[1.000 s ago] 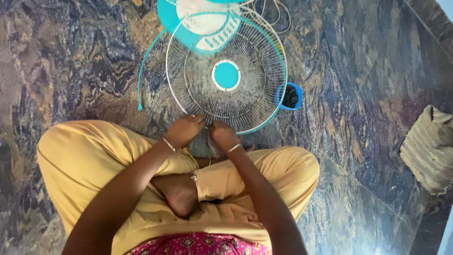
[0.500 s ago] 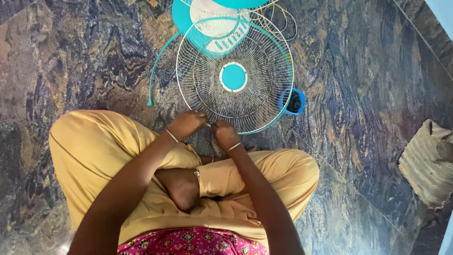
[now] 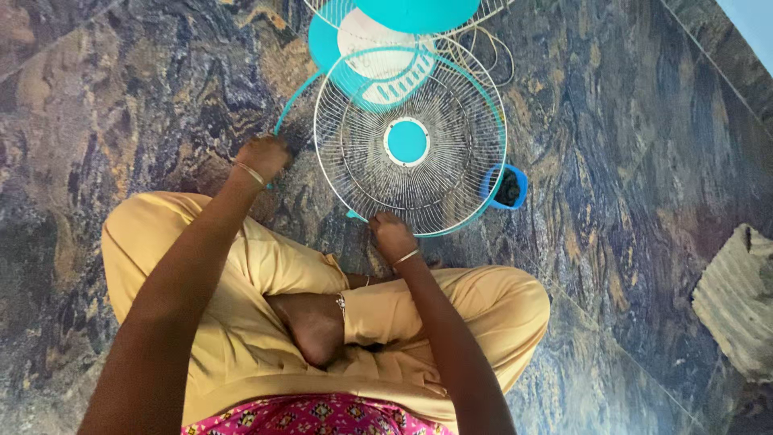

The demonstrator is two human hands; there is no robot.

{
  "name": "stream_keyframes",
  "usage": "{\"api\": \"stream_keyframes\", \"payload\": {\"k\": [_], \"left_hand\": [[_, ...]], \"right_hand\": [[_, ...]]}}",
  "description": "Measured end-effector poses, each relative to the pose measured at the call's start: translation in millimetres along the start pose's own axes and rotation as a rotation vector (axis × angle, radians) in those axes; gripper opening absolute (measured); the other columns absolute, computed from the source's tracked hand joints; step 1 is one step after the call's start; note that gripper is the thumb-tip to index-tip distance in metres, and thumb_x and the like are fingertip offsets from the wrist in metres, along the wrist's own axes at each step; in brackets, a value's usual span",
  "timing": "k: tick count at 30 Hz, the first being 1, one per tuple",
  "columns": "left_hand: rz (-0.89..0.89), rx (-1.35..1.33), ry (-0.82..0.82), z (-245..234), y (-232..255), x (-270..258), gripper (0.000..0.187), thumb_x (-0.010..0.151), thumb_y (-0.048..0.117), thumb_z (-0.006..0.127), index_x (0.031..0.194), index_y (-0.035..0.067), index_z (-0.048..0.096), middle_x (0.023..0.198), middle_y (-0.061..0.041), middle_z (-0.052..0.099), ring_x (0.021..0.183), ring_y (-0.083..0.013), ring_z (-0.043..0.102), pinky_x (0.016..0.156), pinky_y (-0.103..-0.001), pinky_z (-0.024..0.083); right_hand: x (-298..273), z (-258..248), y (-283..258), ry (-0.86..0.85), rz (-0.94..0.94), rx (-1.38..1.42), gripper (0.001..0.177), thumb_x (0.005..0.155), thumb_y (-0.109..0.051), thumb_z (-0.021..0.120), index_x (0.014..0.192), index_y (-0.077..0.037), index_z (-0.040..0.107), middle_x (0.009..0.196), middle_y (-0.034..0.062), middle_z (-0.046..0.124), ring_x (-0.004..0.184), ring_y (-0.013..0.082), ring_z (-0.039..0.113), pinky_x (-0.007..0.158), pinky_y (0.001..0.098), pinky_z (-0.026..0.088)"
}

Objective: The person assembles a small electric fan by attaching the front wire cage to the fan body. They align the cage, secure it with a plastic ring, and use a screwdriver to tighten a screw on the ring.

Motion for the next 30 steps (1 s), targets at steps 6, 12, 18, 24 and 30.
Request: {"api": "stream_keyframes", "payload": {"k": [6,12,18,24,30], "left_hand": [[0.168,0.136,-0.181,24.1,-17.9,6.1,0.021,0.085,0.020,0.068,0.102,0.012,0.075,0.108,-0.010,0.076,0.105,-0.0285,0.074,0.086,-0.040,0.062],[0.176,-0.022,0.305,-49.8,-23.8,-21.3,0.018,0.088,0.011,0.059,0.102,0.013,0.070,0.113,-0.005,0.070,0.105,-0.0280,0.073,0.083,-0.040,0.063],[0.025,0.020,0.375,-110.9,7.8,-79.4,0.019,0.091,0.010,0.060,0.109,0.011,0.068,0.115,-0.005,0.068,0.089,-0.0232,0.072,0.069,-0.037,0.062],[0.077,0.173,0.450,-112.3,52.6,-82.2,0.027,0.084,0.013,0.062,0.111,0.011,0.067,0.110,-0.006,0.067,0.091,-0.0216,0.071,0.073,-0.035,0.061],[0.230,0.120,0.342,-61.6,95.1,-36.0,0.029,0.091,0.017,0.064,0.120,0.020,0.060,0.117,-0.005,0.063,0.110,-0.0244,0.065,0.088,-0.038,0.056]], "right_hand": [[-0.2,-4.1,3.0,-0.041,-0.018,-0.013,0.020,0.078,-0.006,0.068,0.099,-0.006,0.069,0.101,0.0119,0.064,0.102,0.0312,0.065,0.086,0.0433,0.055],[-1.1,-0.5,5.8,-0.005,-0.047,0.008,0.019,0.076,-0.004,0.067,0.095,-0.007,0.070,0.099,0.0121,0.064,0.103,0.0316,0.065,0.088,0.0424,0.055],[1.6,12.9,9.3,0.009,-0.060,-0.009,0.012,0.085,-0.007,0.063,0.093,-0.006,0.071,0.097,0.0117,0.064,0.101,0.0309,0.066,0.088,0.0419,0.055],[-0.7,6.8,8.7,0.024,-0.054,-0.017,0.012,0.085,-0.006,0.062,0.092,-0.007,0.072,0.099,0.0110,0.065,0.102,0.0297,0.066,0.087,0.0413,0.055],[-1.3,9.3,8.5,-0.015,-0.065,-0.019,0.021,0.078,-0.001,0.065,0.097,-0.005,0.072,0.103,0.0124,0.066,0.105,0.0305,0.066,0.092,0.0409,0.054]]}}
Point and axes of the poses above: each hand's wrist, its own x-axis towards the middle knuckle, its own z-axis out of the palm, y = z × x, the point moved 5 cm from there along x, towards the middle knuckle
